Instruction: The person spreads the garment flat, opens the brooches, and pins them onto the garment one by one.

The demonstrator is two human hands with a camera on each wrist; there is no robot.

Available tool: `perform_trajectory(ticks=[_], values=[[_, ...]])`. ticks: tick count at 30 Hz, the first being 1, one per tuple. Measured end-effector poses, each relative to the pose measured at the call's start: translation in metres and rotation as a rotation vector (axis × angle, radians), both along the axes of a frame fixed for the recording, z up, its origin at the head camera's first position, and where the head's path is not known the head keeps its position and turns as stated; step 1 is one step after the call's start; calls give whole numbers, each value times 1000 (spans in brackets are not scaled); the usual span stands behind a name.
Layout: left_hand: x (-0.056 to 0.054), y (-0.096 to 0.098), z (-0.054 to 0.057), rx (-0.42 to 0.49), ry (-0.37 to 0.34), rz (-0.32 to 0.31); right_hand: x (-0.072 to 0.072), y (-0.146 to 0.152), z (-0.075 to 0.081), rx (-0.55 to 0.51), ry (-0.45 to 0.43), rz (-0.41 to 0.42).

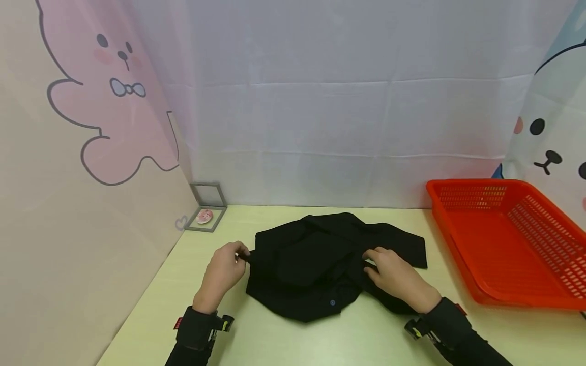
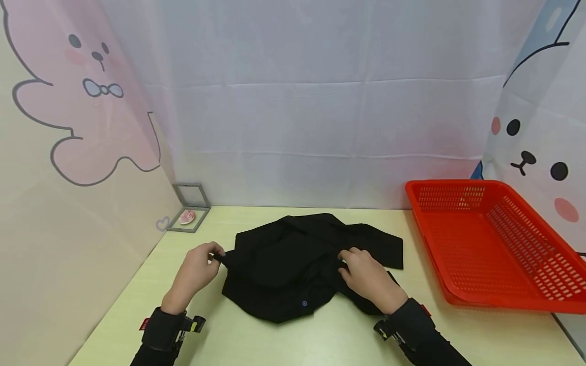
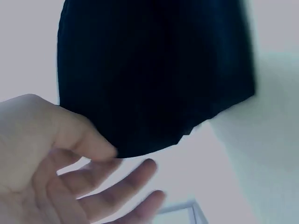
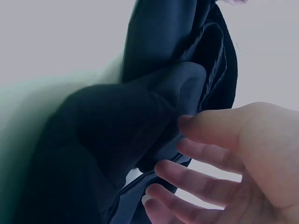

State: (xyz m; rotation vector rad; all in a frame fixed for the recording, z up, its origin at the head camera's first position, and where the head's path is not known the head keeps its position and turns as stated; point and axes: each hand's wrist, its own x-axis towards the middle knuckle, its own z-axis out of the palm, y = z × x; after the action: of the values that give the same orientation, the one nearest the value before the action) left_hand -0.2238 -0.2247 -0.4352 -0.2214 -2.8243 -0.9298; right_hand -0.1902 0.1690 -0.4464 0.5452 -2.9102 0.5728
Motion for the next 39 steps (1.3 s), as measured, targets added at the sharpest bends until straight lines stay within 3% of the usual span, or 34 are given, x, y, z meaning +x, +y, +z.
perform_trajectory(ticks=[3, 6, 11, 16, 19, 24, 27, 29, 33, 39], values=[[0, 6, -4, -78, -56, -37, 1, 0, 0, -2, -28, 12], [1, 21, -4, -119, -21, -86, 2, -2, -1, -8, -58, 27], [6, 64, -3, -117, 73, -224, 3, -8, -3, -19, -68, 41], [14, 114, -12, -123, 22, -368, 6, -18, -3, -25, -68, 63], [18, 139, -16, -183, 28, -387, 7, -24, -2, -21, -45, 67], [20, 163, -17, -317, 191, -364, 7, -27, -2, -20, 11, 54], [19, 166, -17, -337, 268, -340, 6, -27, -3, -23, 32, 54], [18, 163, -17, -310, 278, -328, 4, -25, -4, -30, 34, 43], [14, 146, -11, -229, 251, -288, 2, -18, -4, -54, 25, -10], [8, 109, 2, -179, 241, -199, 1, 0, -1, -68, 13, -82]])
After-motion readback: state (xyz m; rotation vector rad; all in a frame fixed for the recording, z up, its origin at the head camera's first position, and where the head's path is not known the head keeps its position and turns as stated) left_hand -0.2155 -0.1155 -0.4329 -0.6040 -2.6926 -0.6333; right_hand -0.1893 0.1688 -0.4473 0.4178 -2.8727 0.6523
